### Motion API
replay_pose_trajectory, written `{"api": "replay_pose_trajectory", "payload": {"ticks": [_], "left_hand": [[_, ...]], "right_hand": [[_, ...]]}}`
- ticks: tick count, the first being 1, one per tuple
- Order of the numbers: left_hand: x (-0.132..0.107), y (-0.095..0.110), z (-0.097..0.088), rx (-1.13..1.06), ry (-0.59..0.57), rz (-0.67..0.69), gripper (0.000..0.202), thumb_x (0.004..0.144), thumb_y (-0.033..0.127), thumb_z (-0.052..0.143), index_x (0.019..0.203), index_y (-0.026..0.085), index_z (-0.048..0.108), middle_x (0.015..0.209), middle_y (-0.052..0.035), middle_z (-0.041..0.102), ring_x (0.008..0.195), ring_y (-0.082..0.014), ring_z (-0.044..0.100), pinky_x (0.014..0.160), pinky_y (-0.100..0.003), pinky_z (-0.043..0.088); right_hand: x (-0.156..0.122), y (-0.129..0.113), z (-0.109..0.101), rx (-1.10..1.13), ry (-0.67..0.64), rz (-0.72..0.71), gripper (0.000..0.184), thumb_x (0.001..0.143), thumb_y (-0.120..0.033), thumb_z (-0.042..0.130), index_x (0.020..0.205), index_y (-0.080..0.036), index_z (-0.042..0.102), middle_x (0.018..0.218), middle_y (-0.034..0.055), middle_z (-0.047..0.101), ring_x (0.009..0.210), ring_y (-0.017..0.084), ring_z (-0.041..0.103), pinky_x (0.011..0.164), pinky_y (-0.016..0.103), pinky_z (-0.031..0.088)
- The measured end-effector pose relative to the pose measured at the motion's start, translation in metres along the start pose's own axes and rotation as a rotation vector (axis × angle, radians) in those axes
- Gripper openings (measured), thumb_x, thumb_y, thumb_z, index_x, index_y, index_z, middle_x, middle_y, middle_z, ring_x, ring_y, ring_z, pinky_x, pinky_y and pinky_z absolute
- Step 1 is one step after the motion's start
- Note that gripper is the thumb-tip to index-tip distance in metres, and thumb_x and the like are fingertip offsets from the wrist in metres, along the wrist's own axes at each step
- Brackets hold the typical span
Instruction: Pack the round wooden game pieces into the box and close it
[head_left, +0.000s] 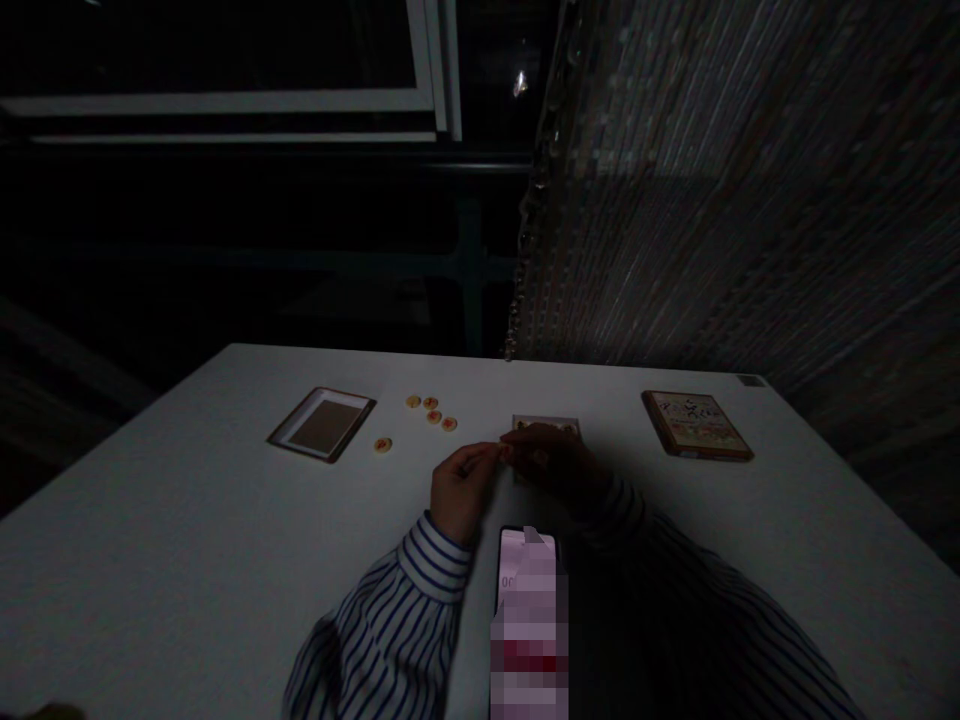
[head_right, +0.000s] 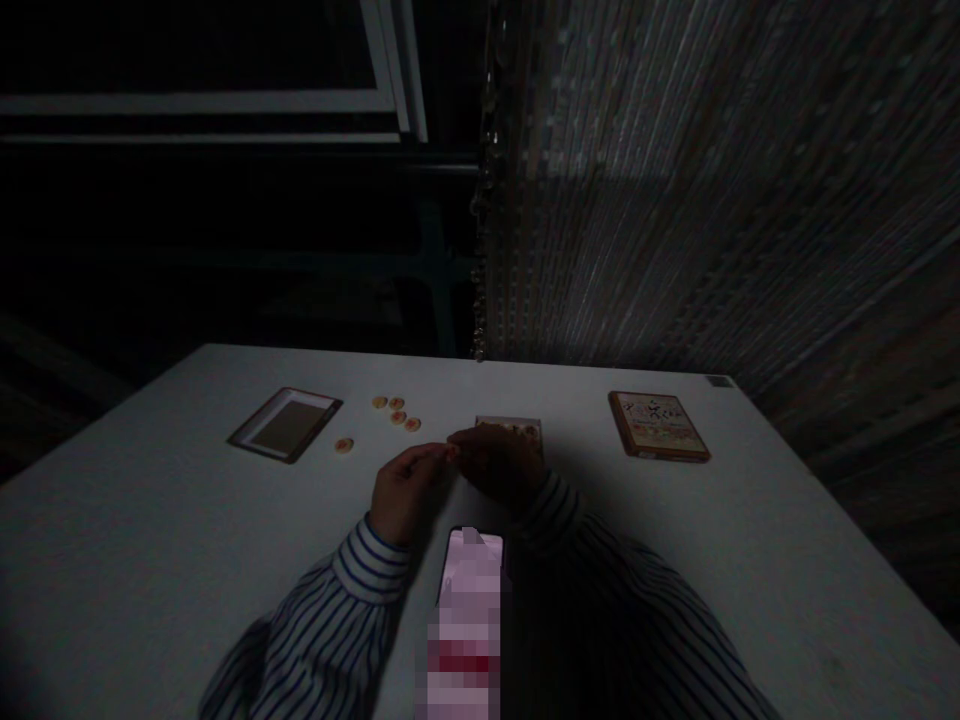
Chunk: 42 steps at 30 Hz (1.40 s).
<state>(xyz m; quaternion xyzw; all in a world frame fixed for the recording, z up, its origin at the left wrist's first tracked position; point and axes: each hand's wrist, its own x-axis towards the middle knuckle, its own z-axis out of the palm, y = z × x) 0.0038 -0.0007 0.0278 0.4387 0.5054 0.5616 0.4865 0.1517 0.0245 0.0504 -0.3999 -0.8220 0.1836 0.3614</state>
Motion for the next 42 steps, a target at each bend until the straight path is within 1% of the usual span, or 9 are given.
{"api": "replay_pose_trajectory", "payload": {"ticks": [6, 11, 14, 17, 21, 25, 30, 35, 42], "left_hand": [[0.0, 0.001, 0.001, -0.005, -0.016, -0.029, 0.02, 0.066, 0.032, 0.064, 0.078, 0.015, 0.067, 0.078, -0.0063, 0.07, 0.074, -0.0172, 0.064, 0.069, -0.028, 0.051], [-0.002, 0.003, 0.002, -0.063, -0.074, -0.038, 0.026, 0.063, 0.03, 0.066, 0.083, 0.014, 0.067, 0.082, -0.007, 0.07, 0.078, -0.0174, 0.064, 0.073, -0.029, 0.05], [-0.002, 0.003, 0.002, -0.068, -0.068, -0.049, 0.024, 0.062, 0.03, 0.068, 0.08, 0.014, 0.067, 0.078, -0.0058, 0.07, 0.074, -0.0161, 0.063, 0.072, -0.028, 0.049], [-0.002, 0.002, 0.001, -0.077, -0.04, -0.079, 0.024, 0.061, 0.031, 0.069, 0.077, 0.014, 0.066, 0.073, -0.0042, 0.069, 0.068, -0.0142, 0.062, 0.065, -0.025, 0.049], [-0.002, 0.003, 0.0, -0.106, -0.042, -0.118, 0.026, 0.061, 0.033, 0.069, 0.077, 0.013, 0.065, 0.07, -0.0034, 0.068, 0.064, -0.0122, 0.061, 0.06, -0.022, 0.047], [-0.002, 0.002, 0.0, -0.136, -0.042, -0.146, 0.027, 0.061, 0.032, 0.07, 0.078, 0.012, 0.065, 0.071, -0.0037, 0.068, 0.065, -0.0114, 0.06, 0.061, -0.021, 0.045], [-0.001, -0.001, 0.0, -0.169, -0.061, -0.13, 0.028, 0.062, 0.033, 0.069, 0.08, 0.012, 0.065, 0.074, -0.0044, 0.068, 0.066, -0.0122, 0.06, 0.062, -0.022, 0.045], [-0.001, -0.002, 0.0, -0.175, -0.053, -0.122, 0.03, 0.062, 0.033, 0.07, 0.082, 0.011, 0.065, 0.074, -0.0054, 0.068, 0.067, -0.0129, 0.061, 0.062, -0.023, 0.046], [-0.001, -0.003, -0.001, -0.17, -0.069, -0.101, 0.034, 0.062, 0.033, 0.069, 0.089, 0.012, 0.065, 0.08, -0.007, 0.069, 0.073, -0.0149, 0.062, 0.069, -0.026, 0.047]], "right_hand": [[0.0, 0.005, 0.0, 0.069, 0.01, 0.02, 0.021, 0.079, -0.03, 0.053, 0.092, -0.018, 0.064, 0.086, 0.0072, 0.068, 0.077, 0.016, 0.063, 0.068, 0.028, 0.049], [-0.001, 0.007, -0.003, 0.112, 0.011, 0.031, 0.019, 0.078, -0.027, 0.054, 0.091, -0.017, 0.064, 0.083, 0.0072, 0.068, 0.075, 0.015, 0.063, 0.066, 0.028, 0.05], [-0.001, 0.007, -0.003, 0.112, 0.02, 0.008, 0.021, 0.077, -0.027, 0.054, 0.094, -0.017, 0.063, 0.085, 0.0073, 0.068, 0.076, 0.016, 0.063, 0.067, 0.028, 0.049], [-0.001, 0.006, -0.002, 0.008, 0.01, -0.011, 0.024, 0.078, -0.028, 0.053, 0.095, -0.015, 0.063, 0.084, 0.0085, 0.068, 0.075, 0.017, 0.062, 0.067, 0.03, 0.048], [-0.001, 0.008, 0.0, -0.156, -0.008, -0.07, 0.025, 0.079, -0.03, 0.051, 0.097, -0.017, 0.063, 0.085, 0.0084, 0.067, 0.076, 0.017, 0.061, 0.067, 0.03, 0.047], [0.001, 0.01, 0.0, -0.234, -0.016, -0.158, 0.025, 0.078, -0.03, 0.052, 0.098, -0.018, 0.062, 0.087, 0.0083, 0.067, 0.078, 0.018, 0.061, 0.069, 0.031, 0.046], [0.002, 0.011, -0.001, -0.266, 0.006, -0.204, 0.024, 0.081, -0.031, 0.049, 0.095, -0.016, 0.062, 0.084, 0.008, 0.067, 0.077, 0.017, 0.06, 0.071, 0.031, 0.045], [0.002, 0.008, -0.003, -0.272, -0.03, -0.16, 0.025, 0.082, -0.033, 0.048, 0.095, -0.016, 0.061, 0.082, 0.0071, 0.067, 0.074, 0.015, 0.059, 0.069, 0.03, 0.042], [0.005, 0.0, -0.01, -0.322, -0.096, -0.121, 0.027, 0.085, -0.035, 0.043, 0.094, -0.018, 0.063, 0.078, 0.0051, 0.067, 0.072, 0.014, 0.058, 0.066, 0.027, 0.039]]}}
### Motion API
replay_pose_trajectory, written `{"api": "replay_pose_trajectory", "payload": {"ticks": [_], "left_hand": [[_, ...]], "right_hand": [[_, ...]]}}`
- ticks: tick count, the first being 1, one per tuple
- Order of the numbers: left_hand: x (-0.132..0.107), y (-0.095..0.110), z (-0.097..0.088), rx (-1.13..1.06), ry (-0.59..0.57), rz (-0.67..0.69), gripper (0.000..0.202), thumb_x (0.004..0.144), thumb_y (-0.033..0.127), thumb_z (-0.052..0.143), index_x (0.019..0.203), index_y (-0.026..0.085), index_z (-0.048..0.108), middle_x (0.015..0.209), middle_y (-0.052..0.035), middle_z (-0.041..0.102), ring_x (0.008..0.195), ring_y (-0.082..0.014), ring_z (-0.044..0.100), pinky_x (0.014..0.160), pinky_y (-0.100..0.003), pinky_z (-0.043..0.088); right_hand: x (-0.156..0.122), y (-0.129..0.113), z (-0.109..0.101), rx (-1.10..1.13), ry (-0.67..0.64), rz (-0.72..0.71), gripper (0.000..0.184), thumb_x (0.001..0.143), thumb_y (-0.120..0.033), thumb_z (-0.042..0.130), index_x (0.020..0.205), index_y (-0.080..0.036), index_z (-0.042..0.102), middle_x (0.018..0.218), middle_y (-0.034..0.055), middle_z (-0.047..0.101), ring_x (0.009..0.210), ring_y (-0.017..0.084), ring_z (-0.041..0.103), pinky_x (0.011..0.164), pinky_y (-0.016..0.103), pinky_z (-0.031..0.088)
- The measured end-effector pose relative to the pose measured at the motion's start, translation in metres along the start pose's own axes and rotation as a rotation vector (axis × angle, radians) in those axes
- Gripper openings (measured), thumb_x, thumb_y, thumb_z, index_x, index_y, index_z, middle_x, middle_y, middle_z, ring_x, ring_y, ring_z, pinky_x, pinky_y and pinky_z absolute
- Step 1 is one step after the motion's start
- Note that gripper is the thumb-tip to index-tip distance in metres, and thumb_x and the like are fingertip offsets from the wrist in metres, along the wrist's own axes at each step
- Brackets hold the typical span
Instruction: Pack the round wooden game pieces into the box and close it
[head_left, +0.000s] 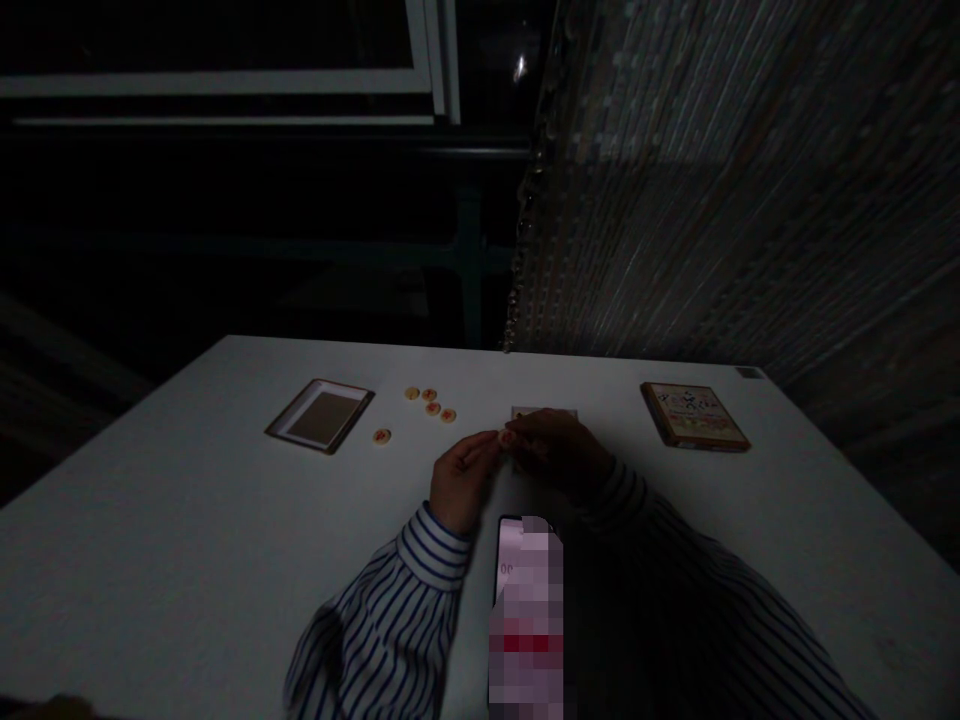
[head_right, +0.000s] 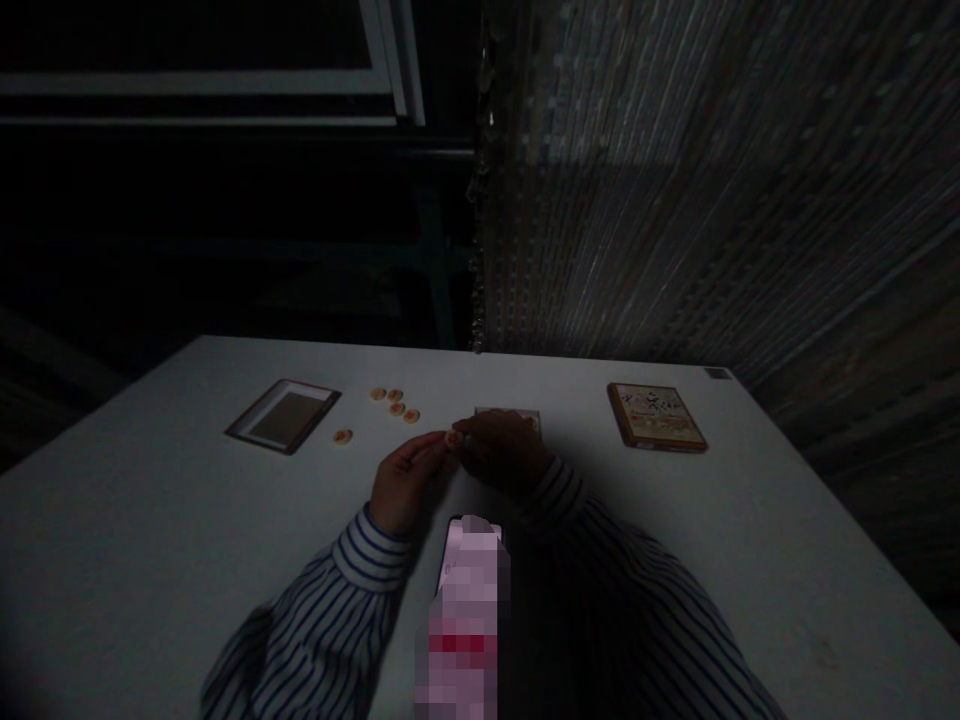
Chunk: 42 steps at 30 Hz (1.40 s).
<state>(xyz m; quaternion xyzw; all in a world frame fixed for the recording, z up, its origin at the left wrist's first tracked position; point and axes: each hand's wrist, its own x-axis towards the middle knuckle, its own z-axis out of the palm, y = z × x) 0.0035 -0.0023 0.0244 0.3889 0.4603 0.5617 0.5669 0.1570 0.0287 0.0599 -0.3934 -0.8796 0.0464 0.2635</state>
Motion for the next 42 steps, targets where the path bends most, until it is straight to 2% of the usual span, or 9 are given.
{"api": "replay_pose_trajectory", "payload": {"ticks": [5, 8, 12, 18, 23, 28, 33, 42], "left_hand": [[0.001, -0.002, 0.0, 0.056, 0.027, 0.027, 0.035, 0.06, 0.031, 0.07, 0.088, 0.012, 0.064, 0.079, -0.0083, 0.069, 0.074, -0.0158, 0.063, 0.069, -0.026, 0.049], [0.001, -0.004, 0.0, 0.096, 0.028, 0.046, 0.032, 0.062, 0.03, 0.068, 0.088, 0.012, 0.064, 0.078, -0.0084, 0.069, 0.073, -0.0156, 0.064, 0.069, -0.027, 0.05], [0.0, -0.006, 0.0, 0.223, 0.047, 0.109, 0.026, 0.065, 0.028, 0.065, 0.086, 0.014, 0.065, 0.077, -0.0069, 0.069, 0.072, -0.0156, 0.064, 0.069, -0.027, 0.051], [-0.001, -0.014, -0.001, 0.522, 0.035, 0.295, 0.022, 0.072, 0.029, 0.059, 0.088, 0.015, 0.065, 0.077, -0.0051, 0.068, 0.072, -0.015, 0.062, 0.067, -0.026, 0.051], [-0.001, -0.019, -0.005, 0.799, -0.023, 0.516, 0.02, 0.077, 0.026, 0.054, 0.092, 0.018, 0.064, 0.084, -0.0053, 0.067, 0.077, -0.0156, 0.061, 0.073, -0.03, 0.05], [-0.001, -0.018, -0.006, 0.961, -0.112, 0.636, 0.02, 0.078, 0.024, 0.053, 0.094, 0.018, 0.063, 0.087, -0.0065, 0.066, 0.084, -0.0182, 0.06, 0.076, -0.032, 0.048], [0.0, -0.02, -0.007, 1.057, -0.176, 0.637, 0.022, 0.079, 0.026, 0.052, 0.096, 0.017, 0.062, 0.089, -0.0076, 0.066, 0.087, -0.0202, 0.058, 0.077, -0.034, 0.047], [0.001, -0.021, -0.007, 1.089, -0.226, 0.615, 0.023, 0.078, 0.028, 0.051, 0.097, 0.018, 0.062, 0.093, -0.0077, 0.066, 0.087, -0.0219, 0.057, 0.078, -0.036, 0.045]], "right_hand": [[-0.001, 0.008, -0.002, -0.067, -0.056, 0.051, 0.031, 0.082, -0.039, 0.047, 0.099, -0.017, 0.062, 0.088, 0.007, 0.067, 0.077, 0.016, 0.059, 0.068, 0.028, 0.039], [-0.001, 0.011, -0.006, -0.069, -0.043, 0.044, 0.035, 0.083, -0.04, 0.044, 0.103, -0.016, 0.06, 0.094, 0.0085, 0.066, 0.084, 0.018, 0.058, 0.073, 0.029, 0.04], [0.0, 0.007, -0.016, -0.114, -0.089, 0.046, 0.036, 0.085, -0.042, 0.038, 0.096, -0.018, 0.062, 0.09, 0.0076, 0.066, 0.081, 0.018, 0.058, 0.071, 0.029, 0.04], [-0.001, 0.009, -0.023, -0.147, -0.036, 0.062, 0.035, 0.087, -0.039, 0.035, 0.095, -0.018, 0.062, 0.092, 0.0076, 0.066, 0.081, 0.017, 0.058, 0.071, 0.027, 0.04], [-0.005, 0.023, -0.027, -0.139, 0.023, 0.084, 0.032, 0.083, -0.038, 0.043, 0.1, -0.018, 0.061, 0.094, 0.0077, 0.066, 0.085, 0.018, 0.058, 0.075, 0.029, 0.043], [-0.01, 0.034, -0.037, -0.108, 0.121, 0.117, 0.029, 0.078, -0.033, 0.051, 0.099, -0.016, 0.061, 0.091, 0.0075, 0.067, 0.083, 0.018, 0.06, 0.076, 0.031, 0.045], [-0.012, 0.04, -0.045, -0.13, 0.079, 0.208, 0.03, 0.077, -0.032, 0.051, 0.1, -0.017, 0.061, 0.091, 0.0064, 0.067, 0.083, 0.018, 0.06, 0.076, 0.03, 0.046], [-0.009, 0.047, -0.048, -0.206, -0.02, 0.293, 0.031, 0.077, -0.033, 0.051, 0.1, -0.017, 0.062, 0.096, 0.0063, 0.067, 0.087, 0.018, 0.06, 0.078, 0.029, 0.044]]}}
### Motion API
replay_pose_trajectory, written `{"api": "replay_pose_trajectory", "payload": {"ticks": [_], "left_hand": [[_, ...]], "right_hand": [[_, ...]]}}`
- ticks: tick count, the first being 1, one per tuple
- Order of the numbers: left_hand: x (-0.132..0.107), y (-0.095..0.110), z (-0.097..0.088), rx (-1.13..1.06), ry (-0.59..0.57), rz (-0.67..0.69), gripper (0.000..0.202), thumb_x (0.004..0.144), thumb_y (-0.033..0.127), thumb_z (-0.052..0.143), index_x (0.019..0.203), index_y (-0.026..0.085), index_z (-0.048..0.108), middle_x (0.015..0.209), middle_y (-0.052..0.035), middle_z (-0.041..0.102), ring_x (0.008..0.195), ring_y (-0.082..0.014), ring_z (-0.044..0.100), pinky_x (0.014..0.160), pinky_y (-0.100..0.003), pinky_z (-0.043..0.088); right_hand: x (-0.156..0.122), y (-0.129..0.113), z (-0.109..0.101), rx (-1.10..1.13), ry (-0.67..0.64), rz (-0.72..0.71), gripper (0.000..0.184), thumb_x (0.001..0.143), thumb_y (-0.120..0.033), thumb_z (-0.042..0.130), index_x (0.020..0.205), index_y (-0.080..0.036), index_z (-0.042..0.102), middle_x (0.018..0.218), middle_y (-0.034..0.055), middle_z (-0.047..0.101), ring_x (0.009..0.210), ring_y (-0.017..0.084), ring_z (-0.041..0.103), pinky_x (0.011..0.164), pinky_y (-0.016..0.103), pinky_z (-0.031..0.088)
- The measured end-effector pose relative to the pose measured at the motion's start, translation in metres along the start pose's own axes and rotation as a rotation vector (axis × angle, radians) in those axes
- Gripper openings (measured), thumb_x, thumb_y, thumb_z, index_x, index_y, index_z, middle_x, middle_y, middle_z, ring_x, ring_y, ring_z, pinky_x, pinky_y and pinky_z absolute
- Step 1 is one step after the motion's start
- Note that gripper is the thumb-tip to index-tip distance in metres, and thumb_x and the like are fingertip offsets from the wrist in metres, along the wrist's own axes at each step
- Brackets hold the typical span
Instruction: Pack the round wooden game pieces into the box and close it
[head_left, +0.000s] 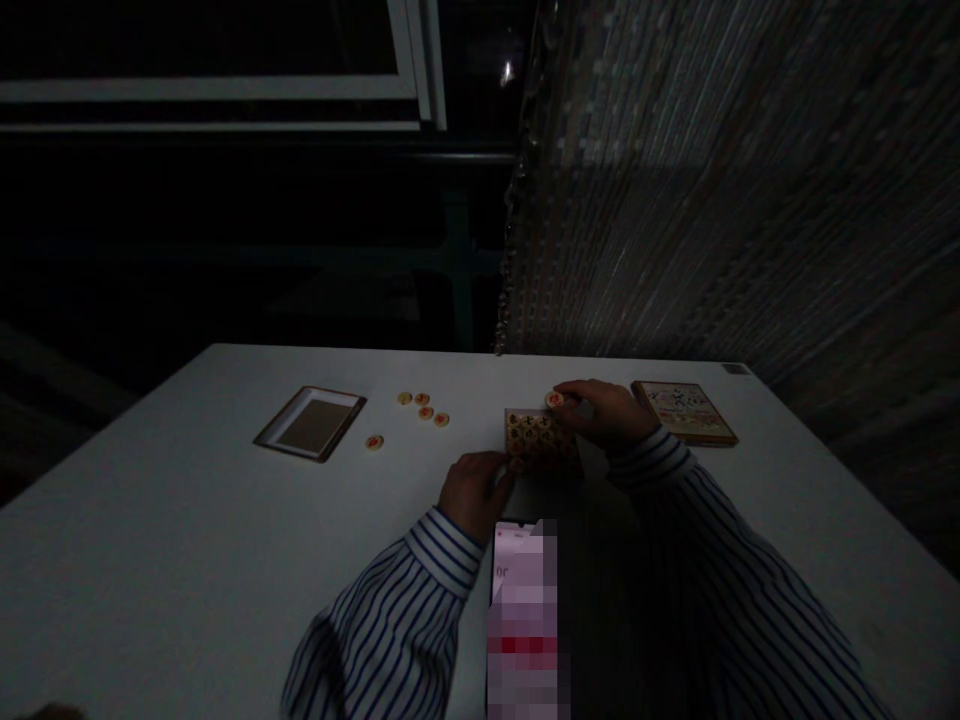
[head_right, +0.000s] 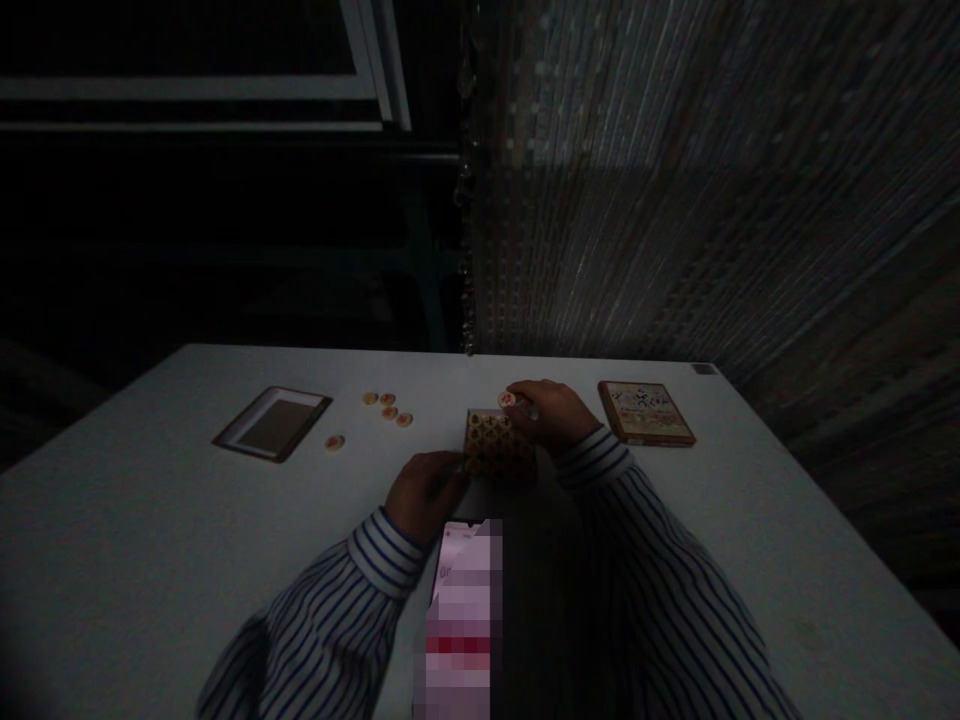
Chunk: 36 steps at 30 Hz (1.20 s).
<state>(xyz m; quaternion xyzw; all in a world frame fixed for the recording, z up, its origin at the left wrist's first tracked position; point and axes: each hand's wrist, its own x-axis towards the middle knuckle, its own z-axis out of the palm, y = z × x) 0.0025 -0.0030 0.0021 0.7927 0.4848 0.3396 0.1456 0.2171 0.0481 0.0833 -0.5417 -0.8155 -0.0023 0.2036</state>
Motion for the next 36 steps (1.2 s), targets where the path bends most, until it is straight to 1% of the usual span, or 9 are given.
{"api": "replay_pose_trajectory", "payload": {"ticks": [3, 7, 12, 17, 21, 25, 28, 31, 36], "left_hand": [[-0.001, -0.001, 0.002, 0.004, -0.008, 0.001, 0.024, 0.079, 0.027, 0.05, 0.098, 0.017, 0.061, 0.094, -0.0075, 0.066, 0.088, -0.022, 0.057, 0.078, -0.037, 0.044], [-0.001, -0.002, 0.003, 0.01, -0.012, 0.01, 0.024, 0.08, 0.027, 0.05, 0.098, 0.016, 0.061, 0.093, -0.008, 0.066, 0.087, -0.0224, 0.057, 0.078, -0.037, 0.044], [-0.001, -0.004, 0.004, 0.029, -0.034, 0.027, 0.023, 0.079, 0.026, 0.05, 0.097, 0.017, 0.061, 0.094, -0.0083, 0.066, 0.089, -0.0231, 0.057, 0.079, -0.038, 0.044], [-0.001, -0.005, 0.005, 0.05, -0.058, 0.033, 0.025, 0.079, 0.024, 0.05, 0.1, 0.017, 0.06, 0.097, -0.0083, 0.065, 0.09, -0.023, 0.057, 0.08, -0.038, 0.044], [-0.001, -0.005, 0.005, 0.06, -0.076, 0.039, 0.024, 0.081, 0.026, 0.047, 0.1, 0.017, 0.061, 0.095, -0.0085, 0.065, 0.089, -0.0223, 0.058, 0.08, -0.037, 0.044], [0.0, -0.005, 0.006, 0.058, -0.057, 0.044, 0.024, 0.081, 0.027, 0.047, 0.098, 0.016, 0.061, 0.094, -0.0093, 0.066, 0.089, -0.0221, 0.058, 0.08, -0.037, 0.044], [0.0, -0.005, 0.005, 0.067, -0.093, 0.047, 0.024, 0.081, 0.026, 0.046, 0.098, 0.017, 0.061, 0.094, -0.0092, 0.065, 0.089, -0.0224, 0.058, 0.079, -0.036, 0.044], [0.0, -0.004, 0.004, 0.079, -0.112, 0.038, 0.024, 0.081, 0.025, 0.046, 0.098, 0.017, 0.061, 0.093, -0.0097, 0.065, 0.089, -0.0228, 0.058, 0.078, -0.036, 0.045], [0.0, -0.003, 0.004, 0.077, -0.087, 0.029, 0.022, 0.079, 0.024, 0.048, 0.095, 0.017, 0.063, 0.091, -0.0097, 0.066, 0.087, -0.0222, 0.059, 0.077, -0.036, 0.045]], "right_hand": [[0.004, 0.003, 0.002, -0.025, -0.07, -0.008, 0.034, 0.077, -0.034, 0.05, 0.104, -0.016, 0.06, 0.099, 0.0064, 0.066, 0.089, 0.019, 0.06, 0.079, 0.029, 0.043], [0.008, 0.005, 0.009, -0.062, -0.151, -0.024, 0.034, 0.078, -0.035, 0.048, 0.103, -0.016, 0.06, 0.094, 0.006, 0.067, 0.084, 0.019, 0.06, 0.075, 0.028, 0.042], [0.008, 0.01, 0.016, -0.141, -0.242, -0.044, 0.034, 0.08, -0.038, 0.046, 0.104, -0.019, 0.061, 0.09, 0.0055, 0.067, 0.08, 0.017, 0.06, 0.072, 0.027, 0.04], [0.01, 0.012, 0.017, -0.226, -0.357, -0.054, 0.034, 0.08, -0.037, 0.046, 0.105, -0.02, 0.061, 0.089, 0.0076, 0.067, 0.08, 0.018, 0.061, 0.07, 0.027, 0.039], [0.012, 0.009, 0.018, -0.306, -0.44, -0.036, 0.035, 0.079, -0.039, 0.046, 0.107, -0.021, 0.06, 0.09, 0.0092, 0.067, 0.082, 0.02, 0.061, 0.071, 0.029, 0.037], [0.014, 0.008, 0.021, -0.344, -0.465, -0.049, 0.036, 0.082, -0.041, 0.042, 0.105, -0.022, 0.06, 0.091, 0.0094, 0.067, 0.083, 0.021, 0.061, 0.071, 0.031, 0.037], [0.015, 0.008, 0.023, -0.335, -0.462, -0.077, 0.034, 0.083, -0.041, 0.04, 0.102, -0.023, 0.062, 0.094, 0.0076, 0.067, 0.087, 0.022, 0.06, 0.07, 0.031, 0.037], [0.016, 0.007, 0.024, -0.33, -0.478, -0.083, 0.032, 0.082, -0.038, 0.042, 0.1, -0.024, 0.063, 0.099, 0.0059, 0.066, 0.092, 0.021, 0.058, 0.072, 0.031, 0.037], [0.017, 0.007, 0.025, -0.319, -0.512, -0.06, 0.032, 0.082, -0.039, 0.04, 0.101, -0.026, 0.063, 0.101, 0.0055, 0.065, 0.094, 0.022, 0.057, 0.072, 0.032, 0.038]]}}
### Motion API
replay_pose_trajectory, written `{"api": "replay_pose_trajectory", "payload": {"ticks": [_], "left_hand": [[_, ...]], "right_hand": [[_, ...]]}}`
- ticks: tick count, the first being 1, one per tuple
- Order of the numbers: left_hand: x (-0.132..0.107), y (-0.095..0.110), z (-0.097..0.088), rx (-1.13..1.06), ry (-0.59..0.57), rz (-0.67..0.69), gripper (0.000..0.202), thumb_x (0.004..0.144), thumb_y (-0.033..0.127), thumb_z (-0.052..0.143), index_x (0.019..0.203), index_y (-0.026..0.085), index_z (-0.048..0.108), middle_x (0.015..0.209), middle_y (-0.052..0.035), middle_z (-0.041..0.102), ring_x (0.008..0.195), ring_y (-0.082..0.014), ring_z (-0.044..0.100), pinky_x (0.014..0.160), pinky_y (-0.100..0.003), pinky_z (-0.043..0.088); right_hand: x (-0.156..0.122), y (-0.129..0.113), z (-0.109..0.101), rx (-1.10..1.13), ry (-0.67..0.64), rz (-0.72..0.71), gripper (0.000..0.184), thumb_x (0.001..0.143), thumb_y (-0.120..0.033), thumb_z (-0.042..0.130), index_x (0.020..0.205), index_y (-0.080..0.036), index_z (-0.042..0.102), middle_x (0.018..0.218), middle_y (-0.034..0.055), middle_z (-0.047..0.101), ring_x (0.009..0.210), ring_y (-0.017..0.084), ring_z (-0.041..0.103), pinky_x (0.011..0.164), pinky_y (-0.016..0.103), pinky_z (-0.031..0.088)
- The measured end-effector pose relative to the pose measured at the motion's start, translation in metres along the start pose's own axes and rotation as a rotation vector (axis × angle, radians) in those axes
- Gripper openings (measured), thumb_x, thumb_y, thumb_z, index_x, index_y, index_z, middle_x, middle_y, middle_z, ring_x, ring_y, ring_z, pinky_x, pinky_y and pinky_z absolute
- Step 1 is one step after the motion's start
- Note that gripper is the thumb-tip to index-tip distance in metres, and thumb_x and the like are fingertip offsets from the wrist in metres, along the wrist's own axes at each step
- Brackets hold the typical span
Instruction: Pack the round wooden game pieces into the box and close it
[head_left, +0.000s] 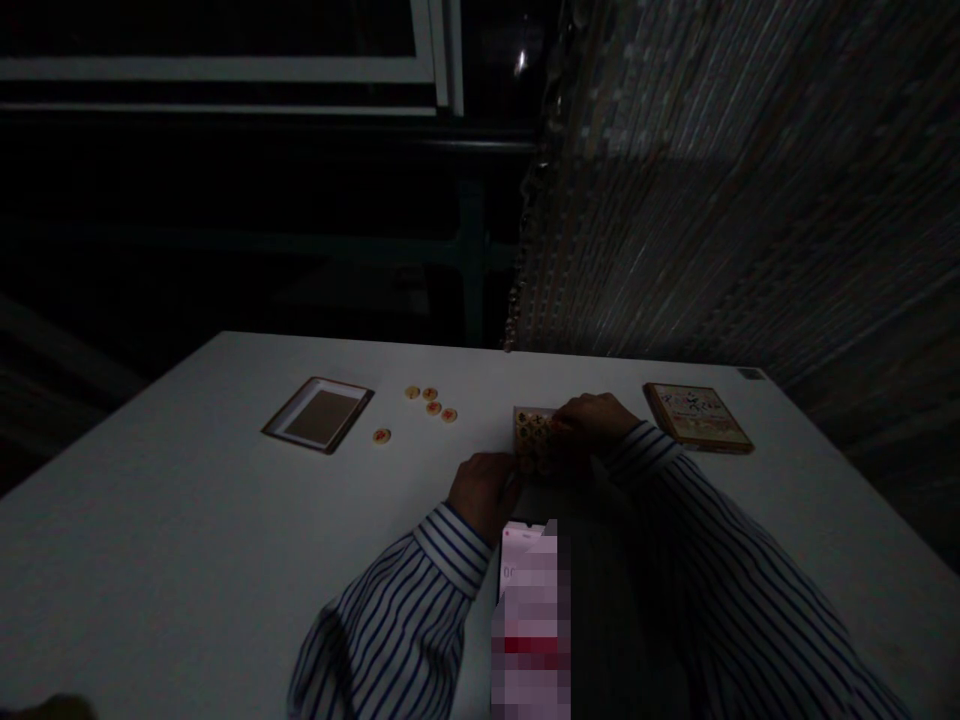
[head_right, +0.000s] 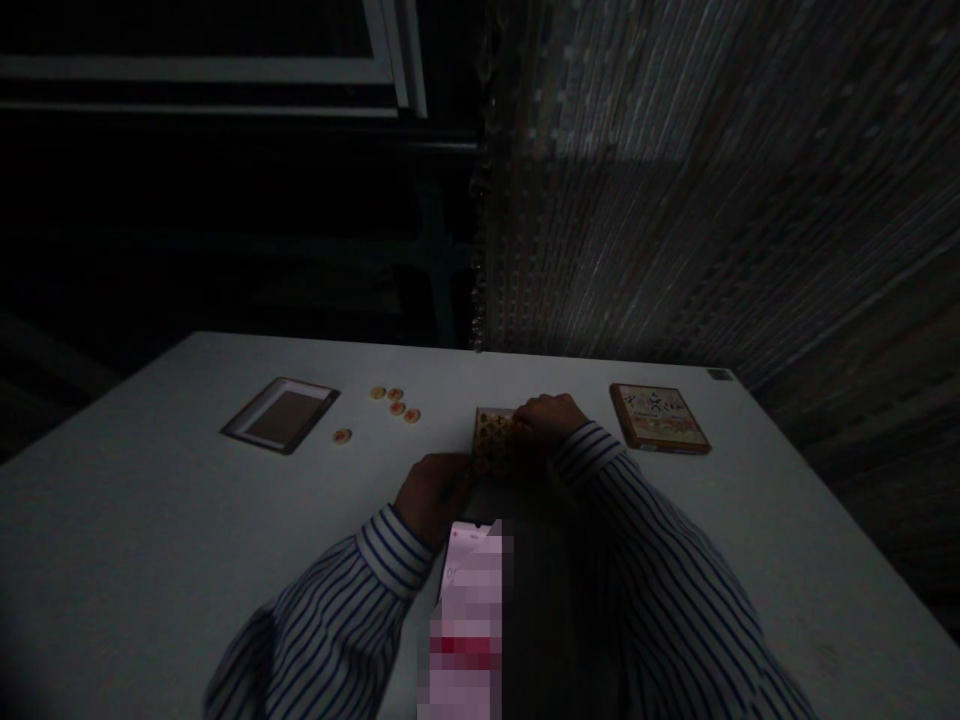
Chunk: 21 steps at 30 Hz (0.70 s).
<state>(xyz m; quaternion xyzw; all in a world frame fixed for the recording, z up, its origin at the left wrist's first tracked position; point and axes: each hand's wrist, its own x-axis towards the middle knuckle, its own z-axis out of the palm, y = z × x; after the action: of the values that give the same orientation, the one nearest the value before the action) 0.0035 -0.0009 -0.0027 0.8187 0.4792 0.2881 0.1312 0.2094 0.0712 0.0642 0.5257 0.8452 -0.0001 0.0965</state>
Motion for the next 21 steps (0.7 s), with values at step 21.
{"api": "replay_pose_trajectory", "payload": {"ticks": [21], "left_hand": [[0.0001, 0.0007, -0.0017, 0.03, -0.052, 0.017, 0.024, 0.081, 0.025, 0.046, 0.096, 0.015, 0.061, 0.093, -0.0095, 0.065, 0.088, -0.0226, 0.058, 0.078, -0.036, 0.045]], "right_hand": [[0.0, -0.0001, -0.0018, -0.013, -0.028, -0.036, 0.035, 0.08, -0.039, 0.043, 0.108, -0.027, 0.06, 0.107, 0.0065, 0.062, 0.097, 0.023, 0.055, 0.073, 0.032, 0.04]]}}
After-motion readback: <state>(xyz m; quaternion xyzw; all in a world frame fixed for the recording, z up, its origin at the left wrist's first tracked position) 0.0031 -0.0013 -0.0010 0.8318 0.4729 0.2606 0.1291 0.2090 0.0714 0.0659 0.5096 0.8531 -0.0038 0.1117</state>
